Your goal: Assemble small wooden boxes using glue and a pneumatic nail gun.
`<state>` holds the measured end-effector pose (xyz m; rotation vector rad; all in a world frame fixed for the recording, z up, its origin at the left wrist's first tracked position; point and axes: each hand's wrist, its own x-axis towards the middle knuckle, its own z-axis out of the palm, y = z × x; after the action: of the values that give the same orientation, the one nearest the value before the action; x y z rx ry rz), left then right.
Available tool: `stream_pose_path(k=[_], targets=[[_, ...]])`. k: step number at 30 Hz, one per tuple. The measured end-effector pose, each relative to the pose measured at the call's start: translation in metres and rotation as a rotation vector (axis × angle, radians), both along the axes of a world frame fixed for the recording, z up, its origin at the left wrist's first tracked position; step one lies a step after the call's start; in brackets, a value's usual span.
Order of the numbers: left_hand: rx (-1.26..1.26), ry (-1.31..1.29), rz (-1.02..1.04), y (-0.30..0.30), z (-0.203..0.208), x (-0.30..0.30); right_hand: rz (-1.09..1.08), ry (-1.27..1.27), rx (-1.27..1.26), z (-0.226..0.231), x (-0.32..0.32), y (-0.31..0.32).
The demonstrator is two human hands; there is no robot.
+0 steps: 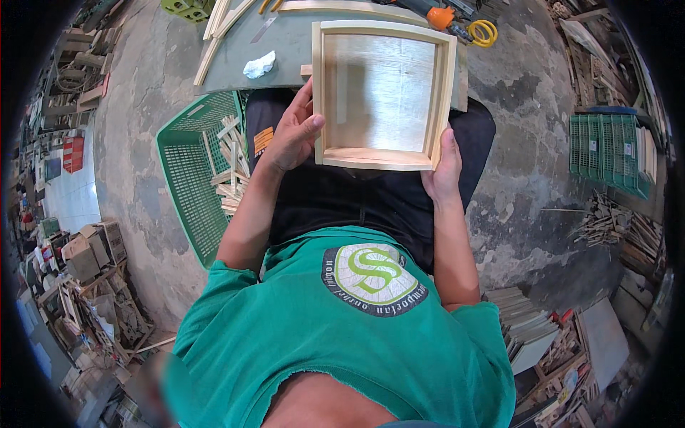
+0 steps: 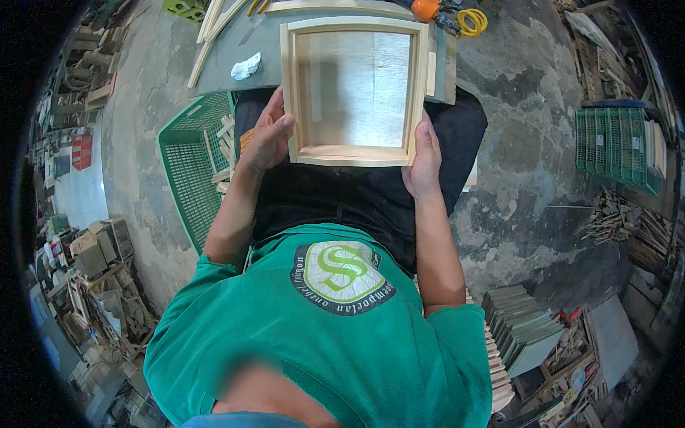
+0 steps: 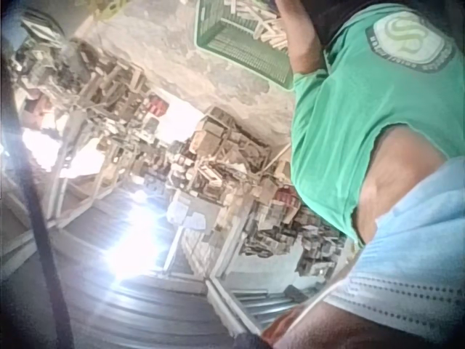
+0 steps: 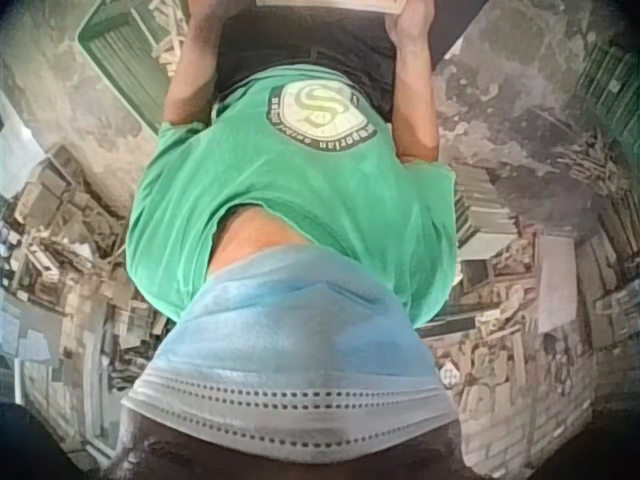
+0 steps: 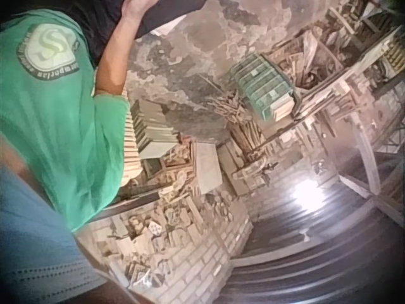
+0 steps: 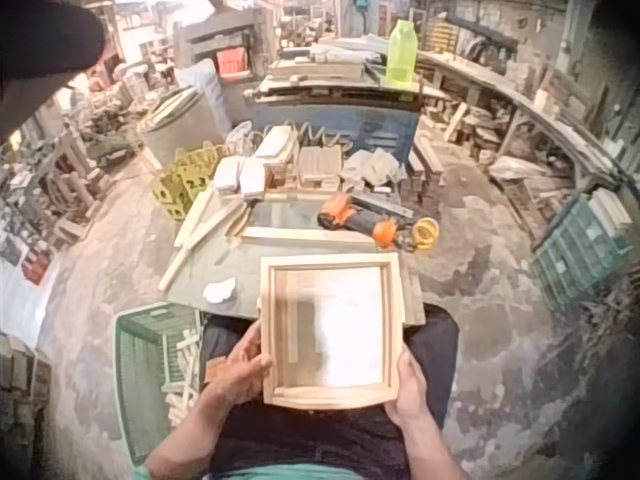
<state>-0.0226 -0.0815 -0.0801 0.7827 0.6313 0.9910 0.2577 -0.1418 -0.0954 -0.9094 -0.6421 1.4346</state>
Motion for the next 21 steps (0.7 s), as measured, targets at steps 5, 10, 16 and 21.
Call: stream_pose_path(k=[5,10,16,21], targets=[[0.02,0.03,0.014,0.006,0.002,-0.003,0.02,0.02,0.008,0.005,-0.003,0.003],[0.066,0.029,0.043,0.009,0.008,-0.001,0.095,-0.17,0.097,0.011,-0.001,0.0],[0.059,0.075,0.092,0.008,0.024,0.035,-0.197,0.337,0.143,0.02,-0.011,-0.025],[0.02,0.084,0.008,0.001,-0.011,0.06,-0.339,0.235,0.012,0.015,-0.025,-0.044]])
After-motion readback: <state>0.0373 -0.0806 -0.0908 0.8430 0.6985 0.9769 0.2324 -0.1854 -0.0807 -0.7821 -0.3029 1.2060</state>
